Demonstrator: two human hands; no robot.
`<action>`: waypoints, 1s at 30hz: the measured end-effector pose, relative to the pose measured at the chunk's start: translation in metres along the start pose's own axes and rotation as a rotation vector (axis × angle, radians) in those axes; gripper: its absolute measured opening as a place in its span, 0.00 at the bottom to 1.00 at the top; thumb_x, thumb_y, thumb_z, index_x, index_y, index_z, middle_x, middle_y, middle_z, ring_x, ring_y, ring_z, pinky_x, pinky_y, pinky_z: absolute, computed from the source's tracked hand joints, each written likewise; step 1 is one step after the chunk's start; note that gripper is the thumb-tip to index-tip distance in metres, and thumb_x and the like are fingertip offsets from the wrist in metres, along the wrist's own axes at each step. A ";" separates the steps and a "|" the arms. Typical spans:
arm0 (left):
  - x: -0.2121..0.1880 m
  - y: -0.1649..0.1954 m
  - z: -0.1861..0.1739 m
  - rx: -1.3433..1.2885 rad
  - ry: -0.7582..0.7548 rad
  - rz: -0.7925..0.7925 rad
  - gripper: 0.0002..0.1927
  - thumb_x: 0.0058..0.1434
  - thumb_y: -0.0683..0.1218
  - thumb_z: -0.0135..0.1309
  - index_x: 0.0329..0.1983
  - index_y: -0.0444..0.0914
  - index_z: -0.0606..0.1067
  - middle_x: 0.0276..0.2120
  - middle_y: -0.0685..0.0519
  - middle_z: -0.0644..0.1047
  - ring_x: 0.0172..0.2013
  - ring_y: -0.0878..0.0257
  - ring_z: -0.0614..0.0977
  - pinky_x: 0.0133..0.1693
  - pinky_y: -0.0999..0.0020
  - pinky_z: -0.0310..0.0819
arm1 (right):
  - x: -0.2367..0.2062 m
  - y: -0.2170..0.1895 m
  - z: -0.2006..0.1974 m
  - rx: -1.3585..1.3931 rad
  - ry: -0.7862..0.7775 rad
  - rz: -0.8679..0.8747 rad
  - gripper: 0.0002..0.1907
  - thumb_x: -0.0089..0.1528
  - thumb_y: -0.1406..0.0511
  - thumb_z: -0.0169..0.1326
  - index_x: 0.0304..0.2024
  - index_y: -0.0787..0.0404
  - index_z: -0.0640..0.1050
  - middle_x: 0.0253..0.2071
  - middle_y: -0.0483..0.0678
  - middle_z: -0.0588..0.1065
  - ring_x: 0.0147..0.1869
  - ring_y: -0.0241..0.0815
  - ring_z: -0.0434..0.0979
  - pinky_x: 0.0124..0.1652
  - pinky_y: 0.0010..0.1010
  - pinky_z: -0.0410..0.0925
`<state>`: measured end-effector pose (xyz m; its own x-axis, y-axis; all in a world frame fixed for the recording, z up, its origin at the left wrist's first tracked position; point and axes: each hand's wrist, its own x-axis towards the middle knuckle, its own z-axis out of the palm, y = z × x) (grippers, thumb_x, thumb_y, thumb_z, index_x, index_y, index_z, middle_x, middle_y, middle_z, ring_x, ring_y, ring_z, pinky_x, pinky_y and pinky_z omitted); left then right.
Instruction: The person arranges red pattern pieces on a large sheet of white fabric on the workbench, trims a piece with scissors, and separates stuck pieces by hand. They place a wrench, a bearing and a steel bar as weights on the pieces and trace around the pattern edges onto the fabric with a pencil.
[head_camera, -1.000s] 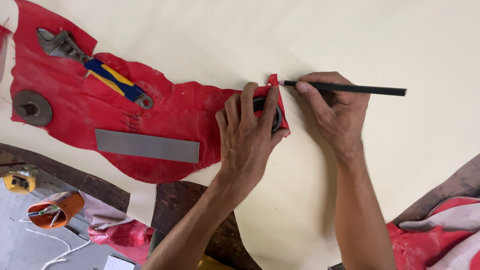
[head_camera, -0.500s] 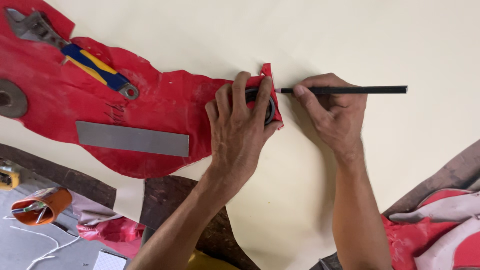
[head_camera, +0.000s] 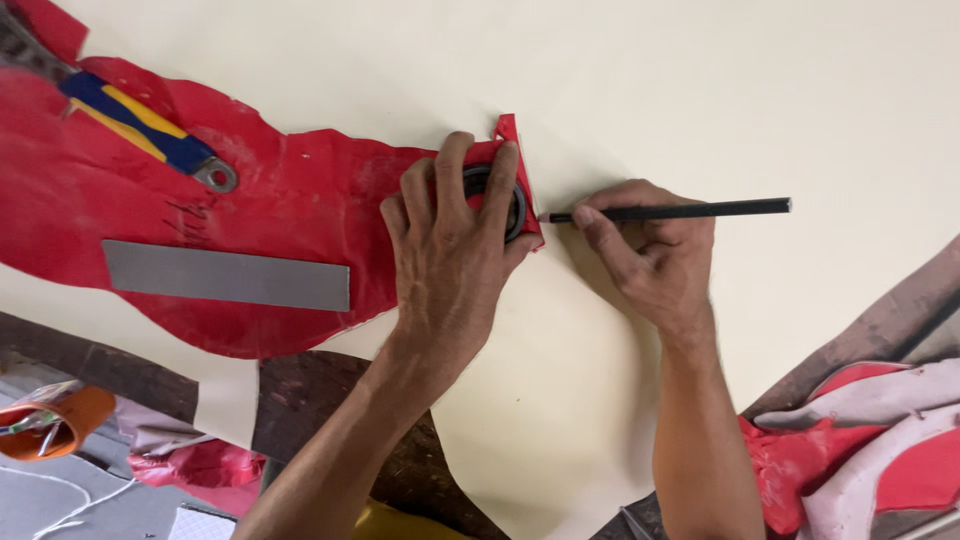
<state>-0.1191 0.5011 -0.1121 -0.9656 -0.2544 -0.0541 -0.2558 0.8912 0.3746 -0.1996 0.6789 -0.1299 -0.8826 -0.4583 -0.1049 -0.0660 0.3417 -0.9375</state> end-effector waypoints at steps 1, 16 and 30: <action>-0.001 0.000 0.000 -0.001 0.000 0.005 0.45 0.46 0.58 0.74 0.67 0.41 0.70 0.64 0.45 0.63 0.57 0.46 0.68 0.47 0.45 0.65 | -0.002 -0.001 0.000 -0.009 0.002 -0.010 0.04 0.65 0.75 0.63 0.36 0.66 0.81 0.27 0.40 0.74 0.27 0.24 0.62 0.26 0.20 0.53; -0.003 0.002 -0.012 -0.062 -0.021 -0.007 0.47 0.44 0.58 0.73 0.66 0.40 0.68 0.63 0.43 0.63 0.56 0.45 0.68 0.46 0.44 0.66 | -0.032 0.012 -0.014 0.206 0.065 0.115 0.02 0.64 0.74 0.62 0.39 0.68 0.80 0.34 0.46 0.78 0.36 0.31 0.74 0.36 0.21 0.66; -0.009 -0.003 -0.037 -0.082 -0.063 -0.036 0.43 0.49 0.57 0.72 0.66 0.41 0.69 0.58 0.42 0.65 0.54 0.48 0.69 0.47 0.48 0.68 | -0.035 0.016 -0.001 0.290 0.293 0.026 0.04 0.72 0.76 0.57 0.42 0.75 0.78 0.33 0.54 0.77 0.33 0.38 0.77 0.36 0.24 0.70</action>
<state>-0.1082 0.4863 -0.0786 -0.9574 -0.2595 -0.1263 -0.2885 0.8474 0.4458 -0.1704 0.7016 -0.1406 -0.9801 -0.1855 -0.0703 0.0551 0.0859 -0.9948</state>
